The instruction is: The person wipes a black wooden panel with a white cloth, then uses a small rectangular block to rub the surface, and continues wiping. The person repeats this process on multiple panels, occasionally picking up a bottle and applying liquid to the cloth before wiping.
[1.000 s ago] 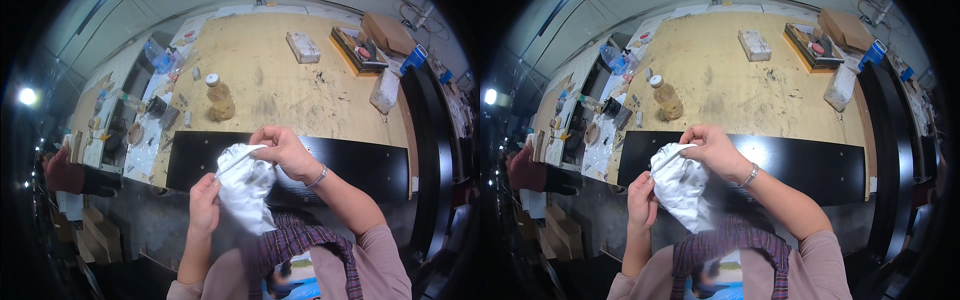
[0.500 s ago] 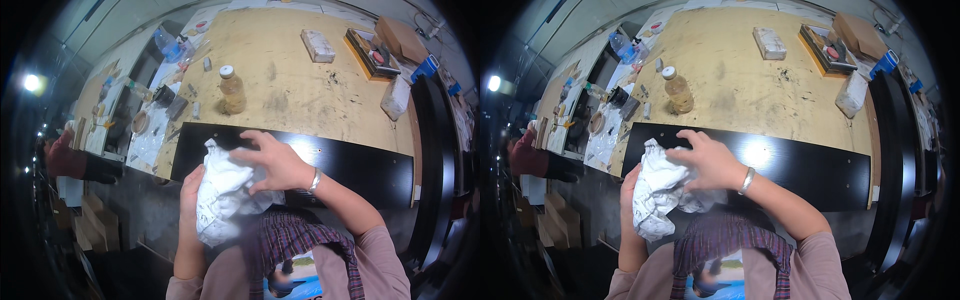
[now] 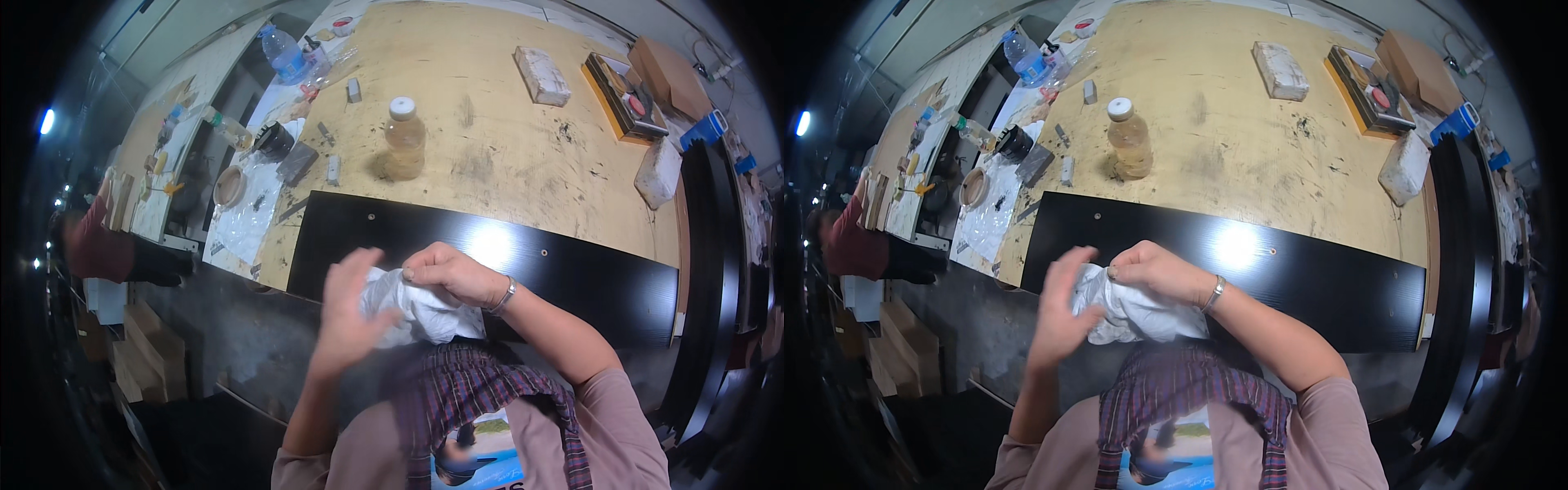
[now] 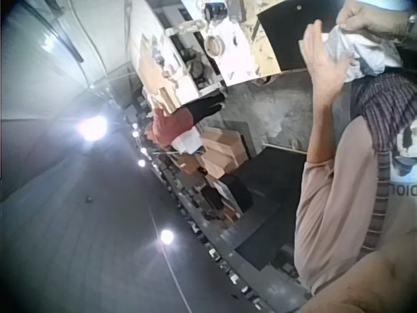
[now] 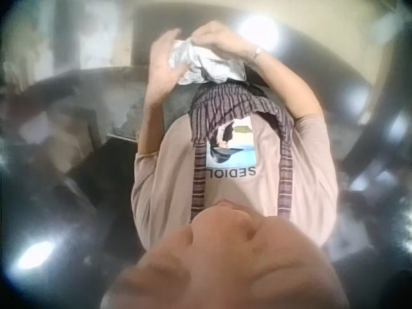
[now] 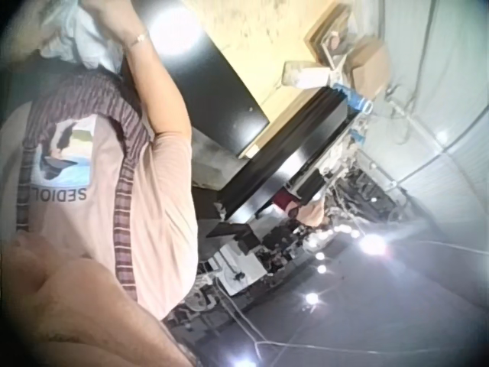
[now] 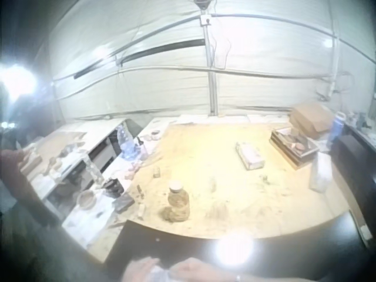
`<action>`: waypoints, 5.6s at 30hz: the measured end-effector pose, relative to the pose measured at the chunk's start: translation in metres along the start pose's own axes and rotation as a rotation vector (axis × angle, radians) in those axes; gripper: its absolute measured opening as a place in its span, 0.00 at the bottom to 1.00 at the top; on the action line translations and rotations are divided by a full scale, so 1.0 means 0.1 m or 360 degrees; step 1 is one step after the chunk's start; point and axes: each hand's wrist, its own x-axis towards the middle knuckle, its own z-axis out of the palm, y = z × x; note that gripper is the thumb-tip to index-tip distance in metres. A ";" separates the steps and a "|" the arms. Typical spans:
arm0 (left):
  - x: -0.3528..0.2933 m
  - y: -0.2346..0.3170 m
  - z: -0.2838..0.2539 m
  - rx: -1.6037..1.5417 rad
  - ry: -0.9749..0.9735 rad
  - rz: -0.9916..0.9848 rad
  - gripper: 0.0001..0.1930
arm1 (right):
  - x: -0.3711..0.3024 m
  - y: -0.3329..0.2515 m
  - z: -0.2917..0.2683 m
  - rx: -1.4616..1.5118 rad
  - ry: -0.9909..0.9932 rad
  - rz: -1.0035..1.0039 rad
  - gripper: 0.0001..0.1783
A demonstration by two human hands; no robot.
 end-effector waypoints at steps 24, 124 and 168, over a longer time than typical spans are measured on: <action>-0.36 -1.09 -0.46 -0.2421 0.0746 -0.1142 0.18 | 1.97 -0.28 -1.06 -0.1330 0.1127 -0.0662 0.44; 0.75 -0.97 0.75 0.0486 -0.0218 -0.0041 0.34 | 0.69 0.69 -0.94 -0.2357 0.1402 -0.0144 0.20; -0.20 -1.14 -1.05 -0.1023 0.1289 -0.0795 0.17 | 0.71 0.70 -0.94 -0.2352 0.1526 -0.0079 0.25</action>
